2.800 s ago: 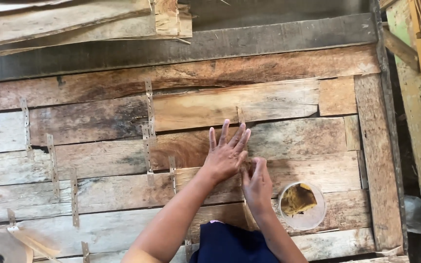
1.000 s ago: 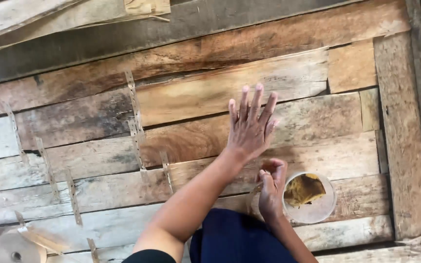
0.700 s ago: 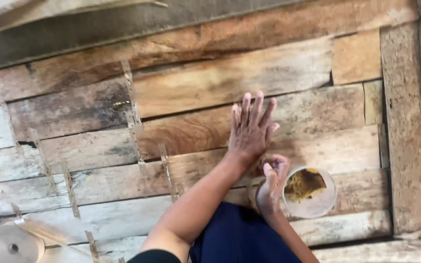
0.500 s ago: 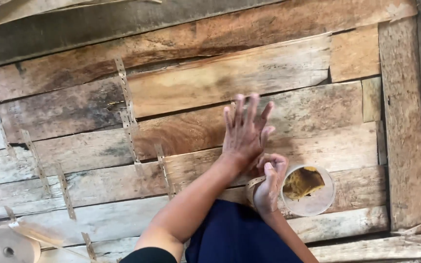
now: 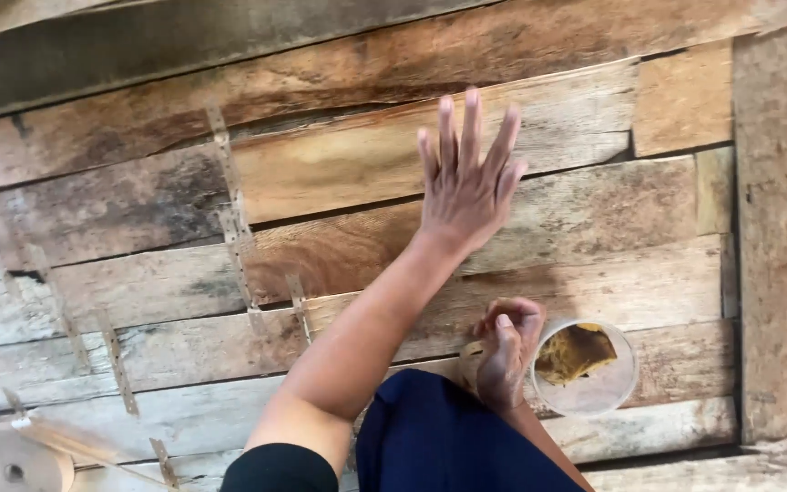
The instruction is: The person applies a brown paste from a plastic cup onto a perforated wooden strip and presses it onto a wooden surface. The person repeats this process multiple times, applying the paste and adhering the strip to different sections of the wooden surface.
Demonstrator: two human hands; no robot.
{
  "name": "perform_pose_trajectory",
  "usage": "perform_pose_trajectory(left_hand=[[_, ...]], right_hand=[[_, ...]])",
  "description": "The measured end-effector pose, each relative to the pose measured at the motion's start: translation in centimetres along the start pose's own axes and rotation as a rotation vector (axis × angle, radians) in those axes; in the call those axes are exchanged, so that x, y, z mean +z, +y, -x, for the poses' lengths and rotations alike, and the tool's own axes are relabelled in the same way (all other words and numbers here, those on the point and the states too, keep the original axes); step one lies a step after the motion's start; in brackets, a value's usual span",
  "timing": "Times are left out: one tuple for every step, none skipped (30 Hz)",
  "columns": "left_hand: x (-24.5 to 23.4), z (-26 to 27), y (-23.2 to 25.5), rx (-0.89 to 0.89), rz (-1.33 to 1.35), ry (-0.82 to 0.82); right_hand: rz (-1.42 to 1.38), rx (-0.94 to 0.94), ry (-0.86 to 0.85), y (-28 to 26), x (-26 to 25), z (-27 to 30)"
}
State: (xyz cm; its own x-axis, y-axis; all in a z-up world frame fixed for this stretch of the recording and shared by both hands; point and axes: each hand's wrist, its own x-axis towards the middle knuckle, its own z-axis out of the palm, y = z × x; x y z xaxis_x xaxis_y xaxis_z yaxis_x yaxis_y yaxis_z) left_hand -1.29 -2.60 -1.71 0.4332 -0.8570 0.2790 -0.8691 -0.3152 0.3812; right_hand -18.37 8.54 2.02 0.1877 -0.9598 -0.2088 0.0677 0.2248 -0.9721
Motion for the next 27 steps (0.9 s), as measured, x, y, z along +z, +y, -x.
perform_pose_trajectory(left_hand=[[-1.3, -1.4, 0.1, 0.002, -0.002, 0.006], [-2.5, -2.9, 0.2, -0.039, 0.026, 0.063], [-3.7, -4.0, 0.7, -0.085, 0.060, 0.115], [-2.6, -3.2, -0.6, -0.088, 0.065, 0.115], [-1.6, -2.9, -1.9, 0.016, -0.051, 0.087], [-0.8, -2.7, -3.1, 0.121, -0.168, 0.062], [-0.6, -2.8, -3.2, 0.131, -0.168, 0.074], [-0.4, -2.9, -3.3, 0.097, -0.150, 0.004], [-0.4, -2.6, -3.3, 0.049, -0.130, -0.070], [-2.5, -2.1, -1.3, 0.047, -0.128, -0.062], [-4.9, -1.6, 0.2, -0.006, 0.026, 0.002], [-7.2, -1.0, 1.8, -0.056, 0.182, 0.068], [-10.6, 0.9, 3.0, -0.049, 0.175, 0.083], [-13.9, 2.9, 4.4, -0.145, 0.522, -0.081], [-17.1, 5.2, 5.8, -0.237, 0.870, -0.250], [-17.1, 7.7, 5.8, -0.228, 0.867, -0.237], [-17.1, 10.2, 5.9, -0.327, 1.143, -0.360], [-17.1, 12.8, 6.0, -0.426, 1.415, -0.489], [-16.7, 14.9, 6.7, -0.411, 1.413, -0.469], [-16.2, 17.0, 7.4, -0.447, 1.572, -0.542], [-15.6, 19.3, 8.2, -0.486, 1.731, -0.623], [-15.5, 20.1, 9.1, -0.471, 1.730, -0.608], [-15.3, 21.0, 10.1, -0.477, 1.606, -0.611], [-14.8, 21.7, 11.2, -0.482, 1.481, -0.610], [-12.8, 22.9, 11.3, -0.474, 1.490, -0.609], [-10.4, 24.0, 11.5, -0.537, 1.525, -0.517], [-8.1, 25.8, 12.1, -0.611, 1.563, -0.437]], right_hand=[[-0.003, -0.005, -0.002, 0.0, 0.4, -0.2], [-0.010, -0.034, -0.023, -0.1, 0.7, -0.3], [-0.008, -0.058, -0.043, -0.3, 0.6, -0.3], [-0.002, -0.058, -0.043, -0.6, 0.4, 0.0], [0.027, -0.037, -0.027, -0.8, 0.6, 0.0], [0.056, -0.016, -0.010, -1.2, 0.7, 0.1], [0.049, -0.030, -0.007, -1.1, 0.5, 0.2], [0.088, 0.002, -0.034, -1.1, 0.4, 0.4], [0.136, 0.042, -0.069, -1.3, 0.0, 0.7], [0.139, 0.035, -0.073, -1.7, -0.3, 0.7], [0.130, -0.024, -0.112, -1.8, -0.1, 0.6], [0.121, -0.084, -0.150, -2.1, -0.1, 0.5], [0.112, -0.099, -0.155, -3.2, -0.2, 1.3], [0.103, -0.192, -0.221, -4.4, -0.3, 2.0], [0.097, -0.285, -0.289, -5.6, -0.6, 2.9], [0.092, -0.300, -0.294, -6.4, -1.0, 3.3], [0.063, -0.373, -0.299, -7.2, -1.4, 3.8], [0.034, -0.445, -0.303, -8.1, -1.9, 4.4], [0.028, -0.464, -0.315, -8.7, -2.6, 4.2], [0.082, -0.512, -0.318, -9.3, -3.4, 4.1], [0.139, -0.555, -0.317, -10.0, -4.3, 4.1], [0.135, -0.571, -0.326, -11.4, -4.6, 4.4], [0.225, -0.508, -0.253, -12.8, -5.1, 4.6], [0.313, -0.444, -0.178, -14.0, -5.6, 4.8], [0.320, -0.452, -0.177, -13.7, -6.4, 4.0], [0.194, -0.439, -0.112, -13.3, -7.2, 3.1], [0.076, -0.412, -0.041, -12.8, -8.6, 2.7]])
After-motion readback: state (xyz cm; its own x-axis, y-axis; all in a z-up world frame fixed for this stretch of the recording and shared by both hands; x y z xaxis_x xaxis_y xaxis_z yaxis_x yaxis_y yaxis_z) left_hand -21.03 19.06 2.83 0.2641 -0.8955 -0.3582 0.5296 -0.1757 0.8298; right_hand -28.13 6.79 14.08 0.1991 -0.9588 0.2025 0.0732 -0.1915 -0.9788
